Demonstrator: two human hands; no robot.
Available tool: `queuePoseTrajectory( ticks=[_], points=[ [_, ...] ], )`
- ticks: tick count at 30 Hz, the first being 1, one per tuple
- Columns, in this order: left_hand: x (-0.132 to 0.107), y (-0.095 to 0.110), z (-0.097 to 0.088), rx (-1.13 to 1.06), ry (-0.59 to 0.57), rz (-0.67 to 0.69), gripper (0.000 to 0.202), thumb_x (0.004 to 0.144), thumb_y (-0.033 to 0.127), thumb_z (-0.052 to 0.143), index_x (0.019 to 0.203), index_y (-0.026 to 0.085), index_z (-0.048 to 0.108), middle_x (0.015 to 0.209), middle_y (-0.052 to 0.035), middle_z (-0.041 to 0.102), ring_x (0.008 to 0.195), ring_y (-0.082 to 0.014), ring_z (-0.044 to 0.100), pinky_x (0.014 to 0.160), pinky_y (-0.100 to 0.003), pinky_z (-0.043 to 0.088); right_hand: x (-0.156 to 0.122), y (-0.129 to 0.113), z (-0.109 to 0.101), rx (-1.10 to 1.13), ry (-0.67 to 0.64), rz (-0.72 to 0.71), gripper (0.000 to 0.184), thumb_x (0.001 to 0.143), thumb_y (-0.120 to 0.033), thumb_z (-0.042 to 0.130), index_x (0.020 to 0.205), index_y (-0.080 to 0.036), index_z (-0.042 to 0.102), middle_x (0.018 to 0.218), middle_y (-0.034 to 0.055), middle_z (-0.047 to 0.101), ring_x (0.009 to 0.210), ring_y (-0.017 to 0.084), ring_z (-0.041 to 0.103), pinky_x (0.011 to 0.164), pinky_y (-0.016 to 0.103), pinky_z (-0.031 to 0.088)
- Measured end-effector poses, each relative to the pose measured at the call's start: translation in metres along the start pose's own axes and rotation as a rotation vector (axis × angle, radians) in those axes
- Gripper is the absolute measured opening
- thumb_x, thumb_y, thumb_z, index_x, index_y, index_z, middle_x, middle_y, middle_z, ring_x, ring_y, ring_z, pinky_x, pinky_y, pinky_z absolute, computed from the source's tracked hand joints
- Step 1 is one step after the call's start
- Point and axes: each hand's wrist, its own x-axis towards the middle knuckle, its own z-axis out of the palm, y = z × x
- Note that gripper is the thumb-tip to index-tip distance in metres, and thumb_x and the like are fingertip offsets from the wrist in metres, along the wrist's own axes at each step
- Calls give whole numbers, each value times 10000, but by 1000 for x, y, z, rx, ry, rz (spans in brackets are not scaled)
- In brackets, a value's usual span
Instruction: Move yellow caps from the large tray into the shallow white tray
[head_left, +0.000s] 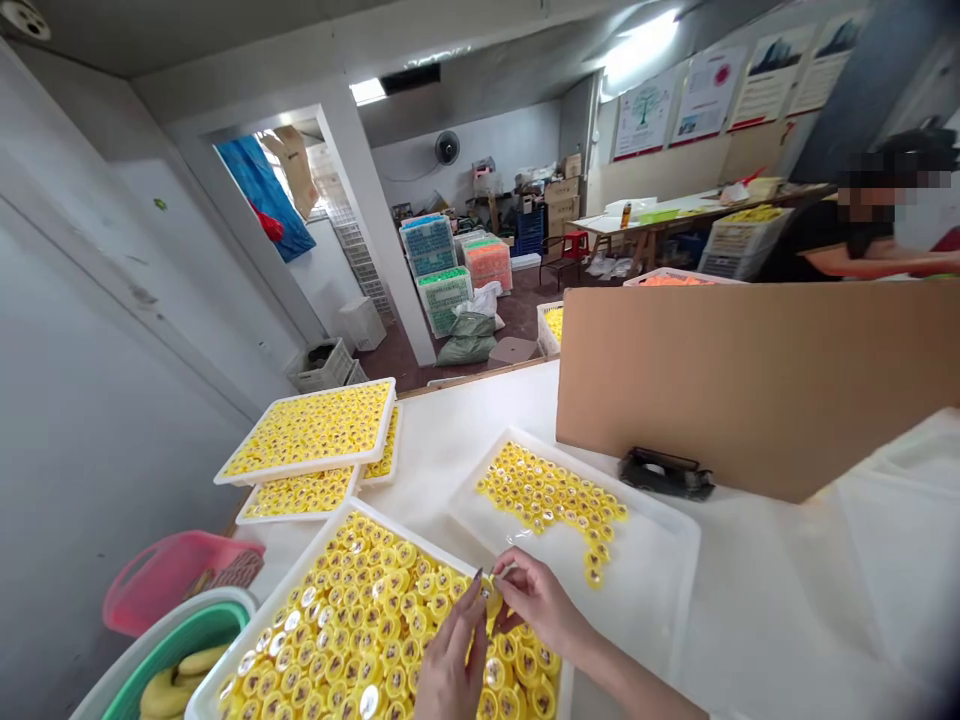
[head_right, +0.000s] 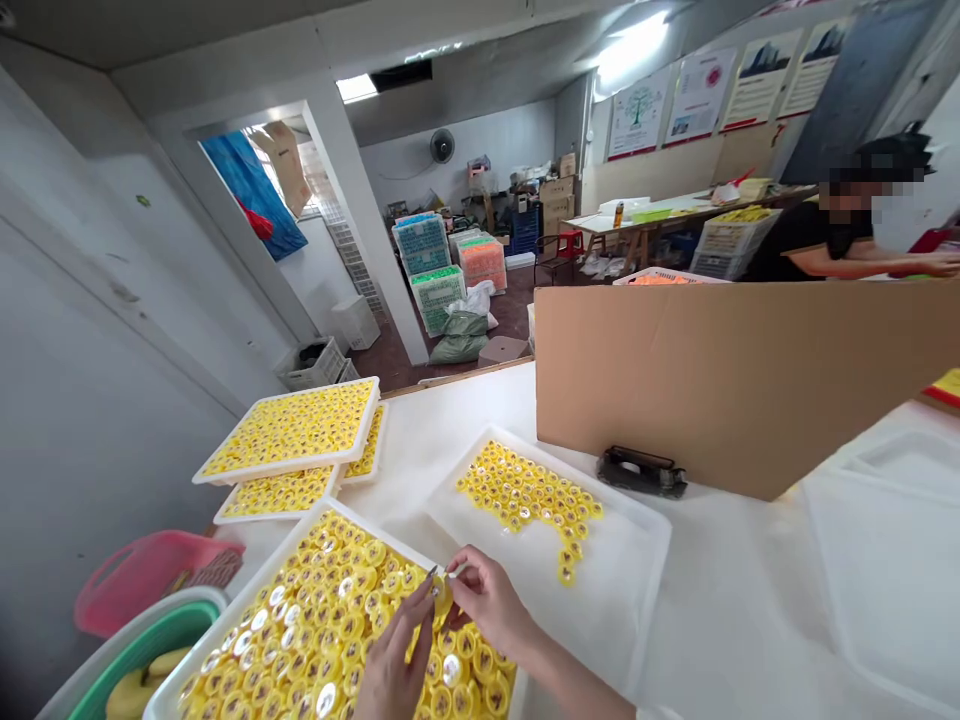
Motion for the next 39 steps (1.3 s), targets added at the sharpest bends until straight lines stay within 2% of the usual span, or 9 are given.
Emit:
queuePoseTrajectory(
  ticks=[2,4,9,14,20,26,29,33,39],
  points=[
    [2,16,3,34,28,61,328,940,138,480,1232,234,593,1211,-91,698,1064,-177,691,870,-211,577,-17,-8,-5,20,29,9,498,722,-644,693,886,-207,521,632,-64,577,539,114,595,545,287,573],
    [3,32,8,34,89,48,317,945,153,480,1222,239,608,1189,-86,710,1046,-177,699,859,-210,581,-33,-16,-10,40,50,13,500,723,-650,687,882,-207,520,635,-61,579,541,118,598,543,293,577],
    [11,72,20,-120,244,-222,261,956,222,473,1131,262,662,1175,-73,715,1084,-212,683,873,-303,595,-67,-31,-21,71,61,4,455,750,-624,676,878,-217,518,658,-57,591,552,118,613,557,275,567],
    [14,101,19,-244,208,-336,239,943,261,498,1098,259,680,1113,-69,739,1011,-214,712,844,-311,604,-89,-41,-28,98,98,-24,469,725,-636,683,880,-221,530,667,-43,616,565,147,642,573,295,568],
    [15,115,5,-266,165,-188,256,933,172,482,1129,243,631,1140,-79,725,1050,-211,697,858,-306,602,-111,-48,-18,123,216,-97,426,740,-613,675,868,-227,545,643,-37,629,547,144,626,551,275,548],
    [17,124,-13,-205,134,101,382,881,56,480,1194,251,583,1188,-97,701,1081,-215,684,861,-314,607,-136,-62,-4,81,291,-121,472,696,-641,692,877,-233,540,653,-25,637,599,190,654,622,360,581],
    [15,127,-19,-179,116,175,452,857,43,481,1253,249,557,1229,-115,677,1105,-230,672,851,-327,614,-146,-67,2,63,342,-134,503,667,-666,700,870,-235,537,659,-19,637,583,196,648,623,385,584],
    [17,135,-23,-193,52,199,470,855,116,543,1311,222,510,1275,-141,645,1167,-262,634,901,-381,599,-156,-69,7,34,416,-177,486,691,-664,690,875,-241,538,655,-20,635,590,193,650,627,371,582],
    [28,149,-15,-269,68,97,205,933,156,514,1058,253,645,1152,-85,715,1043,-211,701,844,-317,614,-165,-66,-2,-9,454,-233,460,723,-655,674,887,-242,552,661,-15,629,606,194,648,640,373,592]
  ],
)
